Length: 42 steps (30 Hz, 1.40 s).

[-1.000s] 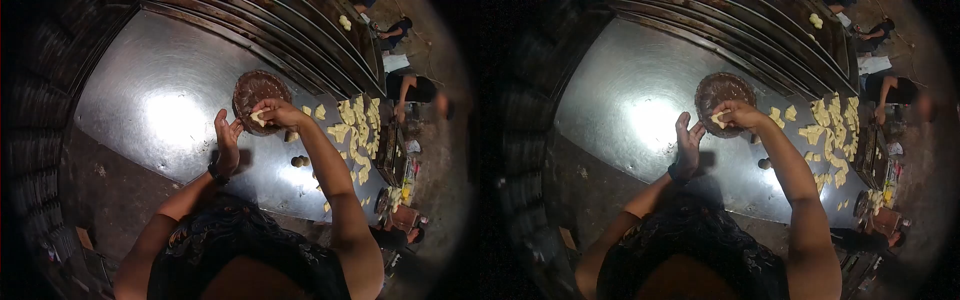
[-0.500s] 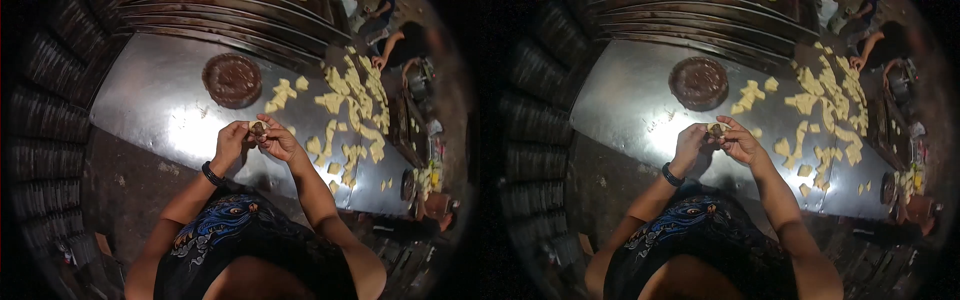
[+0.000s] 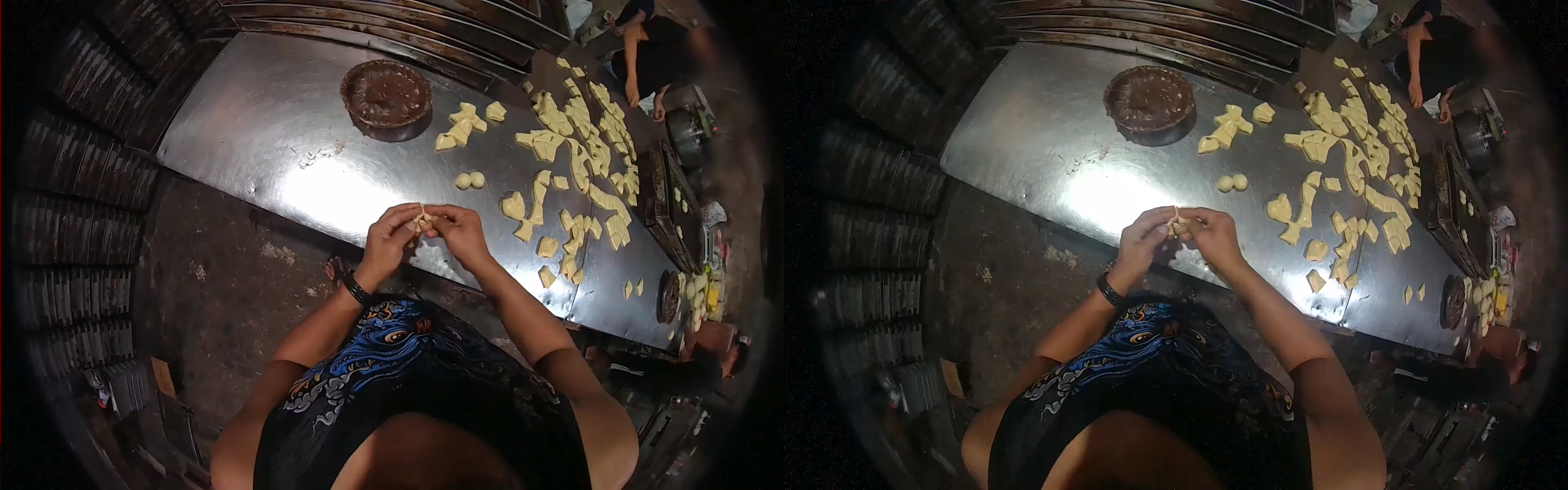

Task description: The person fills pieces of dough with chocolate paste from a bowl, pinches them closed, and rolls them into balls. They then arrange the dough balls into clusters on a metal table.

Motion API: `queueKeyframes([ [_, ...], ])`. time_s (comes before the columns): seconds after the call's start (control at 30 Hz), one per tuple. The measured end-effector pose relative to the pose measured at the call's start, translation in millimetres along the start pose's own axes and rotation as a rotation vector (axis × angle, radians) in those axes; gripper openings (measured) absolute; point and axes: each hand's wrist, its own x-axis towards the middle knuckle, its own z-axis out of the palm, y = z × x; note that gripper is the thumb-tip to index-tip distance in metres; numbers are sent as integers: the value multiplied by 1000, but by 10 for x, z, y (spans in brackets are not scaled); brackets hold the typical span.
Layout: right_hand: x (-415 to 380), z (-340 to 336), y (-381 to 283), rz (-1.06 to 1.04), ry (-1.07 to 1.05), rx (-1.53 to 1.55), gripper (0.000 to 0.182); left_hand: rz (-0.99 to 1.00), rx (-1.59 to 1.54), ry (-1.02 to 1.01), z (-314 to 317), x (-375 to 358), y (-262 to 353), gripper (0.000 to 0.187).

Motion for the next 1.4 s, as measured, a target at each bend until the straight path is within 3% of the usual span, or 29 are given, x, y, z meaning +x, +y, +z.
queueKeyframes([
  [0.1, 123, 317, -264, -399, 131, -333, 27, 199, 217, -6, -231, 60, 138, 26],
  [0.23, 450, 521, -209, -305, 83, -266, 24, 248, 199, 23, -577, 164, 251, 28],
  [0.27, 479, 590, -188, -207, 110, -19, 21, 288, 207, 32, -625, 199, 259, 28],
  [0.37, 395, 807, -237, -505, 273, -224, 15, 241, 84, 52, -601, 243, 351, 34],
  [0.4, 357, 812, -224, -487, 334, -250, 15, 306, 212, -63, -640, 231, 420, 37],
  [0.53, 116, 481, 44, -584, 517, -669, 16, 38, 34, -478, -660, 94, 192, 39],
  [0.6, -118, 311, 458, -681, 503, -944, 18, -61, -162, -385, -737, 30, -83, 29],
  [0.67, -382, 300, 573, -730, 457, -1136, 11, -111, -122, -261, -799, 53, -61, 25],
  [0.77, -408, 99, 287, -314, 56, -1057, 11, -79, 25, -136, -808, 89, 204, 25],
  [0.8, -315, 101, -118, 138, -127, -946, 17, -54, 33, -105, -791, 90, 226, 25],
  [0.9, 133, 23, 163, -497, 244, -814, 13, -5, 99, -46, -694, 34, 175, 26],
  [1.0, 369, 218, 412, -611, 328, -877, 12, -38, 82, 83, -524, -79, 210, 26],
  [1.03, 302, 205, 497, -565, 147, -1016, 20, -45, 119, 114, -510, -128, 231, 26],
  [1.1, 44, -20, 610, -695, -128, -1012, 20, 5, 50, 205, -511, -214, 103, 23],
  [1.17, 46, -441, 777, -934, -222, -1015, 21, -19, -20, 303, -513, -336, 133, 22],
  [1.23, 182, -533, 638, -876, -126, -1028, 15, -22, -45, 356, -537, -431, 62, 22],
  [1.37, 481, -99, 673, -712, 386, -874, 8, -122, -25, 368, -481, -456, 14, 22],
  [1.4, 379, -26, 655, -713, 290, -889, 8, -145, -34, 356, -464, -425, -9, 21],
])
